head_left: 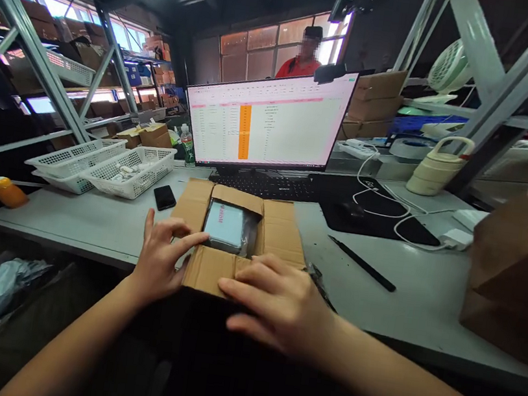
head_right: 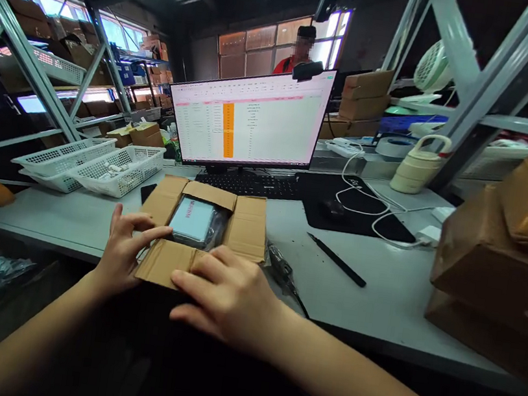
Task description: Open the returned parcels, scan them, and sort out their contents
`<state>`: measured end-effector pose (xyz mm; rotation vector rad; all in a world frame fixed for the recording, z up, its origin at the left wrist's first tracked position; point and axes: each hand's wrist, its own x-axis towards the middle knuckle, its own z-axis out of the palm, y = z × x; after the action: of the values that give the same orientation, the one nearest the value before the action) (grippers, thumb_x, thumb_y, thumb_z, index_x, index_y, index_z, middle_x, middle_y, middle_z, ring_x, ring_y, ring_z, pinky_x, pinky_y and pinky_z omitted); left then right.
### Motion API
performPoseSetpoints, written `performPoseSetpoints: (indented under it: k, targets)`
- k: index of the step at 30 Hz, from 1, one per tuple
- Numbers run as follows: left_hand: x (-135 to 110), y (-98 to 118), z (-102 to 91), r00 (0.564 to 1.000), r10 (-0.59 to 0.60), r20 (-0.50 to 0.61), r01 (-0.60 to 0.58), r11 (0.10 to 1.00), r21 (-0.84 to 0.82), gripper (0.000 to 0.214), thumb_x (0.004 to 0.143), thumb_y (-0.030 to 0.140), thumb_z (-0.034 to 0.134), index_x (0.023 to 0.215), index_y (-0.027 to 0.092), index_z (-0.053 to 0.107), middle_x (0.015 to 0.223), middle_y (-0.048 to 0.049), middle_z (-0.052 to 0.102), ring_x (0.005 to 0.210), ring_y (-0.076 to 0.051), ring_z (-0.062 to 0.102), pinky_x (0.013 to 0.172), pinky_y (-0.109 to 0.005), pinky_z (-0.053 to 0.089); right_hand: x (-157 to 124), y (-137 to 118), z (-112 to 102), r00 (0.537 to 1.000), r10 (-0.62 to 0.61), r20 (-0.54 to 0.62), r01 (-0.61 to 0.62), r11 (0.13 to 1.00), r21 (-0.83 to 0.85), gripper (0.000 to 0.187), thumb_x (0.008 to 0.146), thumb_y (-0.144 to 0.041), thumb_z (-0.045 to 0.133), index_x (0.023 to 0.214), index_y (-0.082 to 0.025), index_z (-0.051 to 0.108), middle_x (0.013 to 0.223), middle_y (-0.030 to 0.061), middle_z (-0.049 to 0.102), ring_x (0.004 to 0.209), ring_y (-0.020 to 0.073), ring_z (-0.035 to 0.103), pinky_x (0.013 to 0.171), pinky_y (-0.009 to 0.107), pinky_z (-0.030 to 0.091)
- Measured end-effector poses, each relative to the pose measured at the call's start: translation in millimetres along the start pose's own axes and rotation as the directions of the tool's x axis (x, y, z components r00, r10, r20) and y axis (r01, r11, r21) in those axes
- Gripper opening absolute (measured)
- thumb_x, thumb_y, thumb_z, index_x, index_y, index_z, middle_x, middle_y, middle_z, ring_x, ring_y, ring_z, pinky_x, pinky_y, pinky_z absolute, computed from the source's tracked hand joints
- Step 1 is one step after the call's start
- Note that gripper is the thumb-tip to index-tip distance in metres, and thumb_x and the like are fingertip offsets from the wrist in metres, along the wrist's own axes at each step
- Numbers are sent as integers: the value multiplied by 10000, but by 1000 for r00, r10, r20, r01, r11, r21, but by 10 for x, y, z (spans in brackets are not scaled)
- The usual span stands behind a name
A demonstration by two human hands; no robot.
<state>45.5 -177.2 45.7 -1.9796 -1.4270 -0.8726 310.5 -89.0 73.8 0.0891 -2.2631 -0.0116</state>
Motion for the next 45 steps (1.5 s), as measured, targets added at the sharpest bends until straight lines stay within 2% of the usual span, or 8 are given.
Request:
performPoseSetpoints:
  k: [3,9,16,22,24,29,33,45]
  targets:
    - [51,122,0,987,151,49,-143,980,-140,558,828,254,650,1373,282,537,1391,-132,530,1380,-349,456,1186,-597,354,270,296,-272,955,174,240,-223,955,194,348,1038,-451,538,1237,-240,732,998,58,761,869,191,706,771,303,583]
    - [39,310,178,991,114,-72,-126,975,-181,384,870,247,642,1240,279,540,1351,-126,579,1355,-326,484,1076,-513,490,469,975,-307,848,343,404,-311,939,-144,743,772,-278,782,1483,-265,567,1472,105,594,1229,337,633,933,419,559]
    - [-60,296,235,977,48,-206,-78,987,-141,251,862,300,656,1097,285,567,1255,-105,597,1277,-324,516,1029,-507,480,384,1116,-284,741,650,169,-577,745,-336,570,940,-134,486,1502,-209,546,1061,114,763,830,286,729,800,432,551]
    - [-53,288,348,970,9,-241,-70,967,-245,242,855,310,649,1079,297,558,1262,-91,598,1291,-325,516,1041,-544,479,280,1680,-171,431,877,213,-902,415,120,396,991,-180,482,1370,-133,585,956,98,706,625,185,622,575,344,530]
    - [-33,278,384,968,2,-252,-64,969,-238,237,860,309,649,1076,293,554,1260,-91,598,1286,-322,523,1036,-547,487,228,1685,-165,483,869,107,-876,481,46,315,948,-208,596,1249,-126,636,970,111,699,758,223,643,679,386,551]
    - [8,261,414,970,-38,-242,-18,974,-226,297,820,219,688,1077,289,556,1267,-85,591,1284,-312,521,1043,-537,489,162,1049,-301,911,412,4,-390,865,-315,230,952,-420,654,880,-211,718,947,106,696,943,279,598,844,438,486]
    - [25,275,415,972,-42,-229,-12,974,-226,284,847,231,673,1097,275,543,1279,-91,571,1295,-307,503,1061,-532,478,164,489,-291,864,319,390,-181,919,-350,389,854,-570,755,761,-192,749,781,112,708,794,273,607,718,404,444]
    - [-7,222,358,974,-71,-217,19,972,-235,272,868,325,707,1084,258,556,1277,-95,575,1262,-290,520,1063,-497,462,175,381,38,877,279,392,-314,949,27,262,913,-181,545,654,-205,506,700,23,598,706,168,536,656,292,369]
